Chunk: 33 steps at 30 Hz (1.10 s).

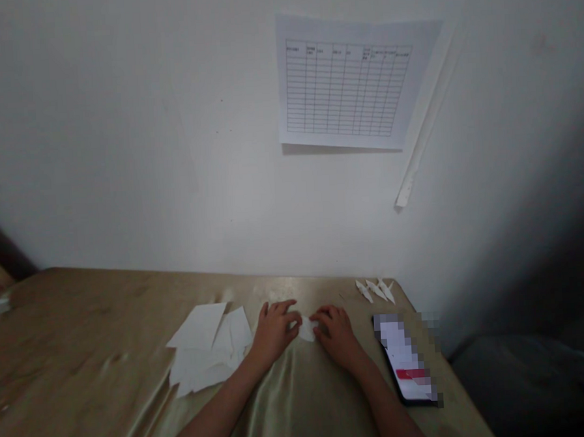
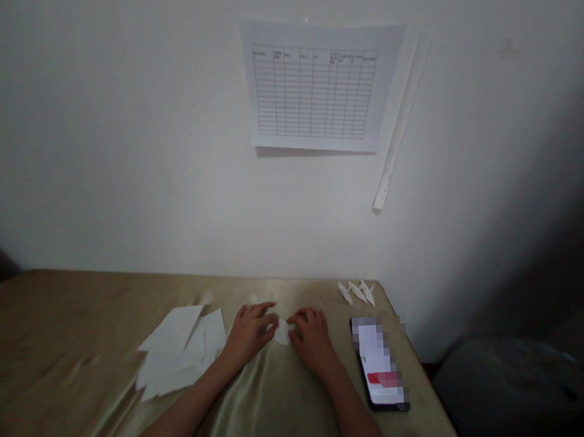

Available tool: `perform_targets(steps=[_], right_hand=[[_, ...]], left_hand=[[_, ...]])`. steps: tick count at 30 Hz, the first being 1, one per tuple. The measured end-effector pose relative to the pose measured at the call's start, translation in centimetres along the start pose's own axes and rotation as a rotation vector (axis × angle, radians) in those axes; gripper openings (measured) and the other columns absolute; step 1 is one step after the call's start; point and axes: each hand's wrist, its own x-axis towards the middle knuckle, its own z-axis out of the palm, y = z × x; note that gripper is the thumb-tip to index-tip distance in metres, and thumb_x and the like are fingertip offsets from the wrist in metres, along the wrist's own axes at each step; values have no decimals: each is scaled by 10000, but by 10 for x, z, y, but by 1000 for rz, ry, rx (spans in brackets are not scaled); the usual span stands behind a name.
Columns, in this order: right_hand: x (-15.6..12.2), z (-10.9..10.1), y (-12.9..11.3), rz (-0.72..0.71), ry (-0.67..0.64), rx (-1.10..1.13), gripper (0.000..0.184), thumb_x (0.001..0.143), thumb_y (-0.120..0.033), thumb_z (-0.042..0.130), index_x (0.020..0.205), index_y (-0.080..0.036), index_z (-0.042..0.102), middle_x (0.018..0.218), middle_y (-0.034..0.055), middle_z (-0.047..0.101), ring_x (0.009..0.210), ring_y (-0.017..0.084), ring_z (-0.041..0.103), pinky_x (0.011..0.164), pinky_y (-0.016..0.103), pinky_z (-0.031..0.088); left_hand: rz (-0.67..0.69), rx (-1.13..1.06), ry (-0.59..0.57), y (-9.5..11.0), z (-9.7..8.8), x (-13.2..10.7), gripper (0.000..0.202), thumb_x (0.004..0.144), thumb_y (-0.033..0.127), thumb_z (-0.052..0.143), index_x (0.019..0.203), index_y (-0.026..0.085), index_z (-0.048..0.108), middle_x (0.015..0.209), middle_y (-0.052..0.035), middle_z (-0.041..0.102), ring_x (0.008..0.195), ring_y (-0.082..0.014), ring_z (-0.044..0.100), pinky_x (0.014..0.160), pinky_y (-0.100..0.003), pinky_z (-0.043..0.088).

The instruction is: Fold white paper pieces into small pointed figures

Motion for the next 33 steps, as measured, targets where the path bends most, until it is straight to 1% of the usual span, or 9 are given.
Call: perform_targets(steps=[5,8,14,17,21,27,33], right_hand=[[0,0,1,-7,-9,-12,425,868,-95,502,1202,-298,671,1266,60,591,1232,233,490,1125,416,309],[0,0,1,-6,-3,-16,450,854,-77,492,1205,-298,668,1266,61,590,1235,234,490,1122,414,312],[-1,2,2,0,-2,-7,436,856,-92,510,1206,-303,664,1270,54,583,1239,231,485,1131,407,303],[-1,2,2,3,-4,-21,424,858,-112,531,1209,-311,662,1271,52,585,1237,234,491,1126,412,311],[-1,2,2,0,1,-43,414,858,-120,541,1203,-312,667,1265,49,592,1231,231,497,1114,397,328],[-1,1,0,15,-3,-6,400,868,-140,540,1206,-312,667,1265,53,585,1234,240,488,1112,408,330],[-2,0,-2,25,5,36,318,893,-229,582,1185,-313,676,1251,51,582,1225,239,482,1117,407,319]], left_hand=[[-43,51,-12,11,-5,-1,144,819,227,690,913,317,751,1478,-17,558,1294,-300,545,1155,-613,265],[-57,69,-20,14,-6,-2,138,796,280,729,929,316,742,1519,-21,513,1304,-319,534,1153,-629,256],[-63,87,-15,19,-4,-4,215,755,365,779,947,286,724,1567,-51,449,1313,-351,517,1146,-653,245],[-66,89,-23,21,-3,-4,256,737,407,790,944,278,711,1572,-60,439,1324,-359,506,1139,-654,254],[-88,77,-33,23,1,-4,359,678,471,819,953,281,688,1572,-66,438,1330,-369,496,1140,-646,251],[-95,42,-31,21,5,-6,412,662,491,826,970,265,671,1581,-89,421,1344,-378,481,1149,-645,234],[-121,-23,-53,11,9,-5,430,672,475,841,1009,266,674,1538,-98,472,1397,-356,434,1173,-639,204]])
